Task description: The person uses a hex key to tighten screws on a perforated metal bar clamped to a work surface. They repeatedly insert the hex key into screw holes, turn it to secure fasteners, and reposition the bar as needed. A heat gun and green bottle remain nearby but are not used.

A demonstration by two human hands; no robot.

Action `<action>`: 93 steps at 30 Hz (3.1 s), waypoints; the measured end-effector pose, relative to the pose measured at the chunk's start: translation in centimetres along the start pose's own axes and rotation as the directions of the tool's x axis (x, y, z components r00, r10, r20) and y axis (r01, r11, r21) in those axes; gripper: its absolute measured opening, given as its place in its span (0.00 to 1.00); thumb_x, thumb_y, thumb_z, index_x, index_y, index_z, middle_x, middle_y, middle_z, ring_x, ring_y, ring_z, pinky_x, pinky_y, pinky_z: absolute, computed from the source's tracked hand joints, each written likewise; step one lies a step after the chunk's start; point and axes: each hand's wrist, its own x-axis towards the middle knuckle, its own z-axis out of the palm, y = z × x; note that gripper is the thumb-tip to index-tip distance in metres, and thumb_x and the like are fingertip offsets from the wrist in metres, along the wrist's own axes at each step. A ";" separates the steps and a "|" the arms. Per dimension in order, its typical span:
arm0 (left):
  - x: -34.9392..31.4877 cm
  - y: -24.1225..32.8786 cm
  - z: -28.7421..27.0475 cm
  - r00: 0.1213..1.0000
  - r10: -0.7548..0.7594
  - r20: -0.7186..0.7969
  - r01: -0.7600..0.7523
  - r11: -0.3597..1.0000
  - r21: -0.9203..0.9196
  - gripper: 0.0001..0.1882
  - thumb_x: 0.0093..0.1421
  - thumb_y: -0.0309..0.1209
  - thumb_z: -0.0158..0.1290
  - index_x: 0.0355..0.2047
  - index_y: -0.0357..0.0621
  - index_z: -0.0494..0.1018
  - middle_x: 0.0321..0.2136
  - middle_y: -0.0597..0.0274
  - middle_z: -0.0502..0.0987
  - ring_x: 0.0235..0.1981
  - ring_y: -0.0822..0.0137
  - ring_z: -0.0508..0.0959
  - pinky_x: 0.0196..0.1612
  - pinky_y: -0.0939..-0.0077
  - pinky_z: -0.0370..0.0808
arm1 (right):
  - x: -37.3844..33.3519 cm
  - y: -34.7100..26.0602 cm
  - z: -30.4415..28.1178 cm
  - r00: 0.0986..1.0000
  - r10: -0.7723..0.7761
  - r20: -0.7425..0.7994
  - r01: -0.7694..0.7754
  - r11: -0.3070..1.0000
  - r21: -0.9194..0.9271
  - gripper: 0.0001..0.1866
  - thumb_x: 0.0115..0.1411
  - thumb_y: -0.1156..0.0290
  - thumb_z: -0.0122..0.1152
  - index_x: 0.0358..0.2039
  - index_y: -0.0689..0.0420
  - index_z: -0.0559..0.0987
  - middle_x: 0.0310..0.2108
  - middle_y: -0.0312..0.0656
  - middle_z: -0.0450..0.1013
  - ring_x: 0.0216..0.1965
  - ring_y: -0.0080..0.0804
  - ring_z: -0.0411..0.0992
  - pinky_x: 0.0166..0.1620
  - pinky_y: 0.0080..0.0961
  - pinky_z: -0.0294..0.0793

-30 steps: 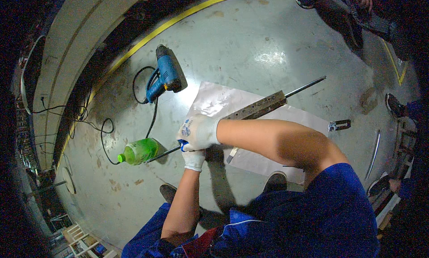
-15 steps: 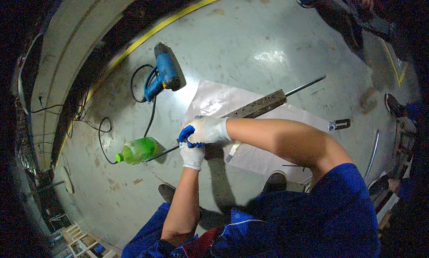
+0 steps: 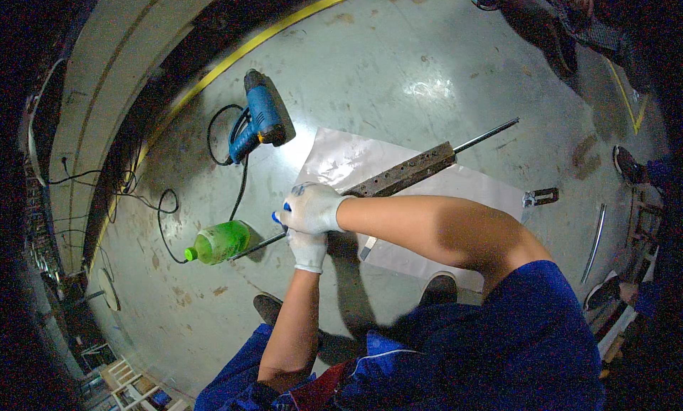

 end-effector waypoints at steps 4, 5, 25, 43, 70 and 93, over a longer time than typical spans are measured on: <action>-0.7 -1.0 0.8 0.943 0.017 -0.333 -0.103 0.965 -0.242 0.20 0.57 0.23 0.60 0.52 0.41 0.74 0.41 0.52 0.82 0.44 0.48 0.82 0.47 0.58 0.79 | 0.3 0.7 1.2 0.995 0.075 0.067 -0.101 0.801 0.591 0.18 0.64 0.60 0.53 0.38 0.60 0.86 0.34 0.55 0.82 0.34 0.44 0.82 0.44 0.35 0.81; -0.7 -1.0 0.6 0.961 -0.022 -0.274 -0.079 0.934 -0.350 0.20 0.57 0.22 0.60 0.52 0.40 0.74 0.40 0.53 0.82 0.42 0.50 0.82 0.46 0.60 0.79 | -0.2 0.5 1.2 0.980 0.109 0.166 -0.197 0.622 0.757 0.16 0.63 0.64 0.55 0.42 0.58 0.87 0.33 0.51 0.82 0.33 0.36 0.82 0.43 0.30 0.80; -0.4 -2.4 1.7 0.975 0.198 -0.097 -0.181 0.971 0.156 0.22 0.62 0.37 0.61 0.55 0.45 0.75 0.49 0.49 0.82 0.53 0.49 0.81 0.56 0.58 0.77 | -0.5 -0.5 -0.2 0.984 -0.174 0.047 0.180 0.952 -0.248 0.23 0.65 0.49 0.51 0.40 0.54 0.85 0.40 0.49 0.83 0.44 0.48 0.81 0.51 0.47 0.78; 0.5 0.3 -7.2 0.947 0.006 0.321 0.300 0.337 -0.892 0.26 0.65 0.28 0.47 0.63 0.29 0.68 0.49 0.53 0.79 0.46 0.68 0.80 0.51 0.72 0.78 | -0.6 3.1 0.7 0.973 0.006 0.230 -0.201 0.504 0.840 0.10 0.66 0.75 0.56 0.45 0.62 0.81 0.36 0.39 0.80 0.35 0.24 0.77 0.40 0.26 0.79; 2.8 5.6 -12.4 0.969 -0.229 0.090 0.234 0.748 -0.621 0.15 0.69 0.24 0.50 0.51 0.31 0.80 0.37 0.54 0.85 0.31 0.71 0.82 0.33 0.76 0.81 | 1.1 5.7 -0.8 0.975 -0.168 0.145 0.170 0.985 -0.002 0.23 0.62 0.55 0.59 0.55 0.52 0.80 0.51 0.53 0.79 0.54 0.49 0.77 0.60 0.40 0.74; 1.9 4.2 -11.0 0.954 -0.261 0.144 0.291 0.705 -0.647 0.15 0.67 0.22 0.50 0.50 0.29 0.80 0.36 0.53 0.85 0.30 0.71 0.83 0.32 0.77 0.81 | 0.3 11.4 -1.4 0.997 -0.069 0.026 0.069 0.998 -0.003 0.19 0.65 0.57 0.57 0.51 0.54 0.81 0.49 0.51 0.79 0.52 0.49 0.76 0.59 0.40 0.73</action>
